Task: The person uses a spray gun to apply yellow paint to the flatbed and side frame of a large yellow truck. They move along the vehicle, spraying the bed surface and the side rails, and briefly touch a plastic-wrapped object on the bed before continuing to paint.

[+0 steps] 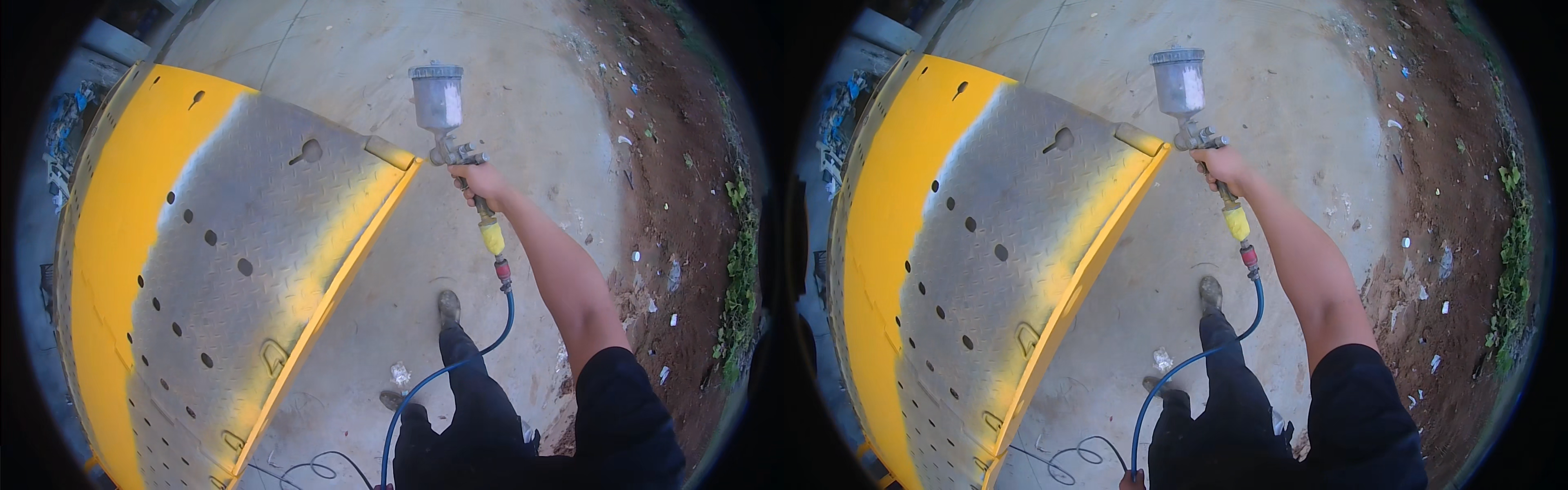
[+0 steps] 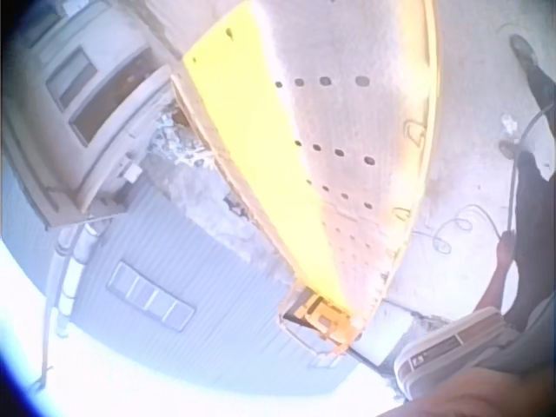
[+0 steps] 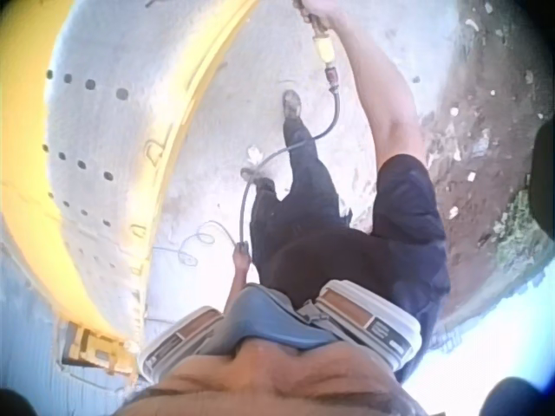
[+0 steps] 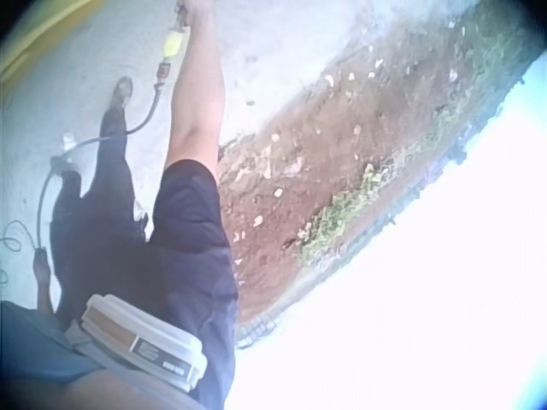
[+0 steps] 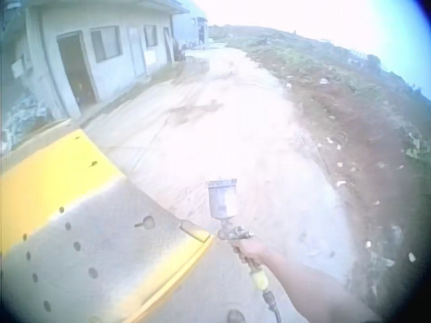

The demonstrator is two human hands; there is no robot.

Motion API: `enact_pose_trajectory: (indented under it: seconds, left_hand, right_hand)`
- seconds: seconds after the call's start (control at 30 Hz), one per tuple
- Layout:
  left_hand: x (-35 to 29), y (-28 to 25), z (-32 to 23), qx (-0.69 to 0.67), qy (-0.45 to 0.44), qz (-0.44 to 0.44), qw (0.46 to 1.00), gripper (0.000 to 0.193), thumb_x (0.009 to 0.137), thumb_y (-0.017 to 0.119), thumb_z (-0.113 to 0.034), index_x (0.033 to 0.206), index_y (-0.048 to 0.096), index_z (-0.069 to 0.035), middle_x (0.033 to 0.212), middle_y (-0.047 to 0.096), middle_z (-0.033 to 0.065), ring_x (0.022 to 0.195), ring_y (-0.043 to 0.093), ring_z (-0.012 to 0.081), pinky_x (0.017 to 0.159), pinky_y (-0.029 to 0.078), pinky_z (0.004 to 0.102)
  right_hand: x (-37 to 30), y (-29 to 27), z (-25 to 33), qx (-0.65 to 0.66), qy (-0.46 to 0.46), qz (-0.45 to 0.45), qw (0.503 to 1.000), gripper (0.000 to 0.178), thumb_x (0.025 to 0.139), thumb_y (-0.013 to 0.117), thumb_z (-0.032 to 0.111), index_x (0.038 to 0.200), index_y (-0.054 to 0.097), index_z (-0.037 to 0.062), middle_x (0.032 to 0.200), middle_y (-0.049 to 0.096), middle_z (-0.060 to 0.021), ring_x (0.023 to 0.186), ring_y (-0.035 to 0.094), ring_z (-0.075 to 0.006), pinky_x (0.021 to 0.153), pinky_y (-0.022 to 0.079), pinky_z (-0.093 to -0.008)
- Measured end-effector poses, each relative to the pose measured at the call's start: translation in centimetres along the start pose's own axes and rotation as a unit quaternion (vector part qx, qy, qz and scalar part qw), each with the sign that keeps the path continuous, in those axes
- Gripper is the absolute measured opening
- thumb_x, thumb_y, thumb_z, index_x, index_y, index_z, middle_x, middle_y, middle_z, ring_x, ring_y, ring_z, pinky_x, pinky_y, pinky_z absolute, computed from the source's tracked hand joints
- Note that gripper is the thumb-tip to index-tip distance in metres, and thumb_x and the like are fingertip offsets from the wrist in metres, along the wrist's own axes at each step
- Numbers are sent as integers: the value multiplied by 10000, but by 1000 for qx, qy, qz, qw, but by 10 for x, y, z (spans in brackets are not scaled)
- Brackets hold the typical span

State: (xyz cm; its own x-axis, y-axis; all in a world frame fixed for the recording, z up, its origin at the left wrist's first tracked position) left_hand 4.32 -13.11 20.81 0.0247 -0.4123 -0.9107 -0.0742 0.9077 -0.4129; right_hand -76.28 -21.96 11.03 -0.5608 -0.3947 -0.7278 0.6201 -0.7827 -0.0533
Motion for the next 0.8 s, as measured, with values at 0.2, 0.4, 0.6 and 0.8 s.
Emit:
enact_pose_trajectory:
  seconds: [0.2,0.4,0.6,0.8]
  left_hand:
    - [16,50,23,-59,49,7,997,338,947,527,-307,1148,562,-38,848,644,155,661,612,223,551,508,344]
    - [-8,35,-2,81,78,52,992,420,965,440,-390,1152,566,-36,1042,623,252,908,603,435,813,477,489]
    - [-1,34,122,99,117,-18,988,405,959,457,-393,1138,571,-49,975,639,240,899,617,389,738,497,474]
    - [-8,6,125,111,132,-85,981,380,973,432,-351,1088,570,-16,970,614,288,917,573,477,774,460,526]
  right_hand:
    - [-4,3,-91,-9,-99,-92,991,187,892,591,206,856,530,33,716,518,-15,567,513,-119,524,441,-303]
    - [-162,170,-201,-37,-385,84,918,317,749,602,0,1064,572,31,936,628,-93,835,611,-206,770,473,-306]
    - [-282,337,-292,5,-371,307,877,455,695,656,79,1139,570,26,1007,637,-158,864,638,-293,769,487,-319]
    - [-230,295,-296,96,-283,236,924,356,756,612,8,1111,597,36,1005,660,-119,919,640,-196,777,495,-320]
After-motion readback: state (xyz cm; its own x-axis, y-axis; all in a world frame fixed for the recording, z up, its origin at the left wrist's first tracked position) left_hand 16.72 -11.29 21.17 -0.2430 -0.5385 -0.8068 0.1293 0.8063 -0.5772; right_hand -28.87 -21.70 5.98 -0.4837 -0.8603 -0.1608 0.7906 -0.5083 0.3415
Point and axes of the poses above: each hand's wrist, its own x-axis towards the middle knuckle, its own y-axis out of the palm, z = x × y, the point moved 8 cm from there along x, towards the middle knuckle
